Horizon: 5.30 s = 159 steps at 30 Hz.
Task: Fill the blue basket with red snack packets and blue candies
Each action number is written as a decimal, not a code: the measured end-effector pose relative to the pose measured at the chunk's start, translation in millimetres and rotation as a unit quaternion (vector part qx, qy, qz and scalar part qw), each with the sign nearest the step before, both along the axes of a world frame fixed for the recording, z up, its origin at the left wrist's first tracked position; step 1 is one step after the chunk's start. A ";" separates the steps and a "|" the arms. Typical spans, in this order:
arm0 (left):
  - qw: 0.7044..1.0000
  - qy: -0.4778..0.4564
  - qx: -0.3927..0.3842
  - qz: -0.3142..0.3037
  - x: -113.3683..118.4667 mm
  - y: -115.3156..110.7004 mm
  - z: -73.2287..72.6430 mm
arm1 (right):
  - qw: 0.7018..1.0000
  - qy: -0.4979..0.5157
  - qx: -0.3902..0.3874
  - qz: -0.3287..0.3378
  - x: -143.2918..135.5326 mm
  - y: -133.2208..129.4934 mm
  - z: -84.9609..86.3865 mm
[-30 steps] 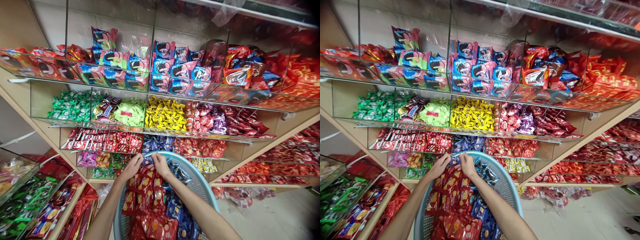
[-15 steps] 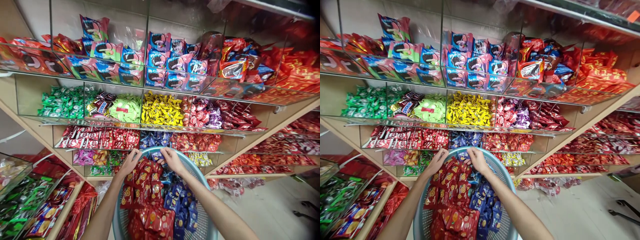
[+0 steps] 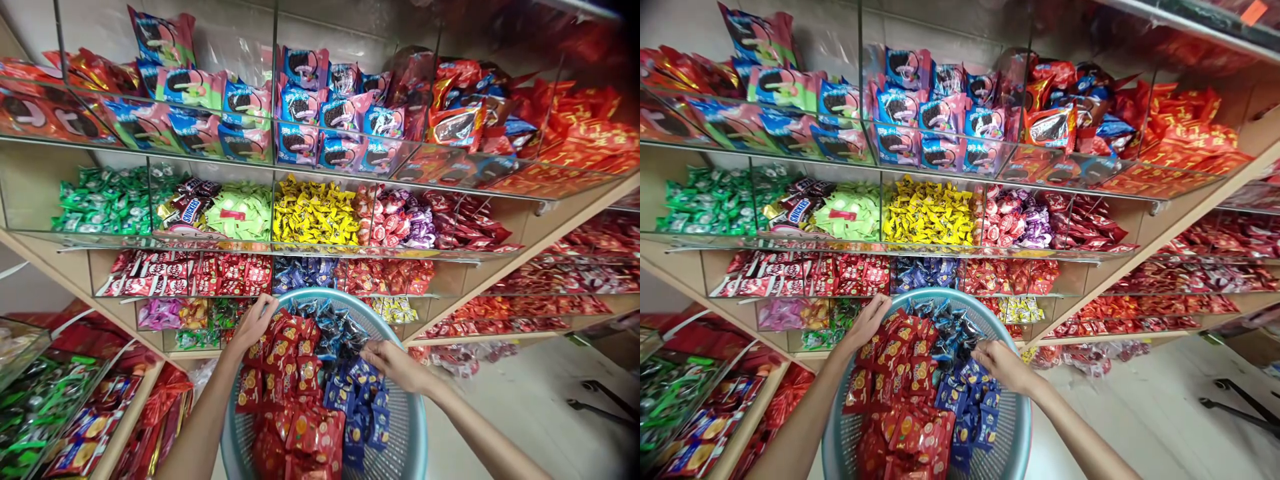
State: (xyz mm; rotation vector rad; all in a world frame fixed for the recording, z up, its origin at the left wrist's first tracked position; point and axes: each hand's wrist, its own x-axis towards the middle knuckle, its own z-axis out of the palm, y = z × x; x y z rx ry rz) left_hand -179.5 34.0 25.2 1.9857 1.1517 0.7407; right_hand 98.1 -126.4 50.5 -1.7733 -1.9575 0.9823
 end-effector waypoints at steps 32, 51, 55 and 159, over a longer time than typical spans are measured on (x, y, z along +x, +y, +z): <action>1.000 0.004 0.021 -0.022 1.0 -1.3 -0.6 | 0.962 -0.239 0.102 -0.087 -72.7 214.9 0.2; 0.999 0.021 0.018 -0.023 -0.2 -0.2 1.2 | 0.951 -0.235 0.076 -0.185 -109.0 240.9 -16.9; 0.999 0.019 0.016 -0.022 -0.2 -0.6 1.2 | 0.960 -0.184 0.092 -0.188 -95.8 235.1 -13.5; 0.997 0.031 0.073 0.011 4.1 25.1 -13.1 | 0.900 -0.409 -0.006 -0.151 -4.5 49.1 21.6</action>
